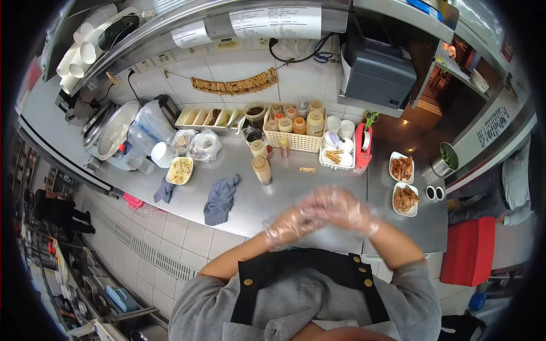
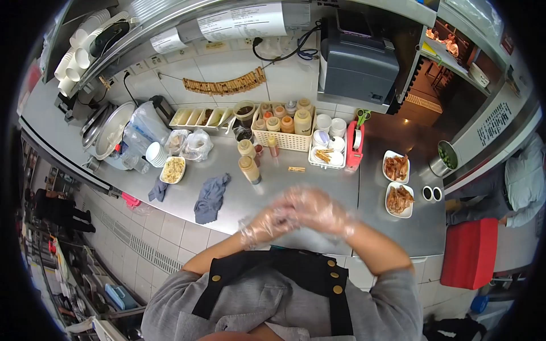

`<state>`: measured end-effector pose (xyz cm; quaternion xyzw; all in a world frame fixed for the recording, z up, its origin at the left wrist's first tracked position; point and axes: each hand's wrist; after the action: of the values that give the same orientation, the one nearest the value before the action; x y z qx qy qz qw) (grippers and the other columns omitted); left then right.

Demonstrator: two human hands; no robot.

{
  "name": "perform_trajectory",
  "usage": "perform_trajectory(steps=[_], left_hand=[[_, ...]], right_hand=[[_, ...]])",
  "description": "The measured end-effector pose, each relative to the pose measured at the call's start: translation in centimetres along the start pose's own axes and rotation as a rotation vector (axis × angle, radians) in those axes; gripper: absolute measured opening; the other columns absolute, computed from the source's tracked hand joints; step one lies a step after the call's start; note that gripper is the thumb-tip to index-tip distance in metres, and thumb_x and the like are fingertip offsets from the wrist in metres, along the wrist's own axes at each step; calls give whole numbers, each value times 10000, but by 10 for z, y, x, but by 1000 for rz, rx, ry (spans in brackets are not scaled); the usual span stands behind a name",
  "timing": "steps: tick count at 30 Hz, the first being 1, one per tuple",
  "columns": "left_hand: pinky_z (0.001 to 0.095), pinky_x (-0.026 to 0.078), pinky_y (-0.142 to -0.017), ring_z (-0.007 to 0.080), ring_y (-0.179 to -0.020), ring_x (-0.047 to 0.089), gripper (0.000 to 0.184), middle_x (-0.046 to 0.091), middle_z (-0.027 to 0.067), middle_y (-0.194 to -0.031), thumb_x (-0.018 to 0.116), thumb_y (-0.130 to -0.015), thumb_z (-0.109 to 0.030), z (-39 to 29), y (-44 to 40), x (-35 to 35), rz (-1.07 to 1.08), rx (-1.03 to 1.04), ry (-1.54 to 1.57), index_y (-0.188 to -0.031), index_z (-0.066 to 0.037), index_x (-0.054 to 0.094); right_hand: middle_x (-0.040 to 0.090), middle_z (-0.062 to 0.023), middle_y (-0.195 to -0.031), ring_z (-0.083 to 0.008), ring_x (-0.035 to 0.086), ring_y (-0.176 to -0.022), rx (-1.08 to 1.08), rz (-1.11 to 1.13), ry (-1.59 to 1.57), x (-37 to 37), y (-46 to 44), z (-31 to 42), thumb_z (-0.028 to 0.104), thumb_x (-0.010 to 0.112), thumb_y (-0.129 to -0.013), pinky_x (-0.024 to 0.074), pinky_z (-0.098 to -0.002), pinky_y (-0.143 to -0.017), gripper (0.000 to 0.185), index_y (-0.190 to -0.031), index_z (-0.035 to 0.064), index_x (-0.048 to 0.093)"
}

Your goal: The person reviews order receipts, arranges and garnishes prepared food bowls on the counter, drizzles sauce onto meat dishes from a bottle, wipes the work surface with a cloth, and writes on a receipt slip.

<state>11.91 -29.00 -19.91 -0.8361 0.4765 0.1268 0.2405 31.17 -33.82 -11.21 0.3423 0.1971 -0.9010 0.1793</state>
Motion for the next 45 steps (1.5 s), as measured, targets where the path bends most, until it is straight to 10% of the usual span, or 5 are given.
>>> perform_trajectory(steps=[3, 9, 12, 28, 45], left_hand=[[294, 507, -674, 122, -721, 615, 226, 677, 25, -839, 654, -950, -280, -17, 0, -48, -227, -250, 339, -949, -61, 708], [238, 468, -565, 112, -593, 565, 274, 634, 25, -772, 569, -980, -350, -29, 5, -111, -601, -140, 1115, -1011, -85, 633], [249, 472, -575, 125, -624, 571, 331, 611, 40, -753, 514, -1002, -378, -39, -1, -115, -598, 30, 1220, -1029, -64, 614], [243, 513, -737, 128, -789, 635, 203, 657, 36, -873, 580, -971, -258, 131, 33, 50, -778, -556, 1078, -1035, -71, 623], [236, 423, -618, 82, -668, 516, 149, 601, 31, -772, 610, -966, -160, 202, 22, 149, -831, -536, 520, -951, -73, 491]], right_hand=[[429, -203, -1403, -358, 461, -1305, -74, -517, -99, -54, -79, 22, 428, 837, -745, 396, -422, -1076, 1069, -1507, 21, 208], [527, -337, -1295, -322, 546, -1220, 138, -1335, 88, -155, -188, 63, 295, 820, -777, 432, -364, -1040, 914, -1383, -160, 309], [655, -163, -877, -271, 632, -771, 62, -1261, 114, -159, -181, 52, 198, 804, -763, 526, -357, -723, 608, -1132, -121, 441], [583, -165, -1191, -274, 578, -1105, 696, -557, -224, 180, 113, -220, 35, 650, -849, 457, -344, -968, 289, -1137, 39, 670], [653, -258, -1094, -368, 636, -1032, 836, -248, -557, 167, 134, -217, 189, 712, -843, 480, -422, -937, 661, -1405, -26, 438]])
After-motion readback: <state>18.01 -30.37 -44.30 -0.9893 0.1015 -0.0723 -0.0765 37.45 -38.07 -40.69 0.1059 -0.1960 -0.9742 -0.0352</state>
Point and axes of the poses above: each hand's wrist, its own y-axis away from the middle knuckle, its own x-axis out of the palm, z = x × y
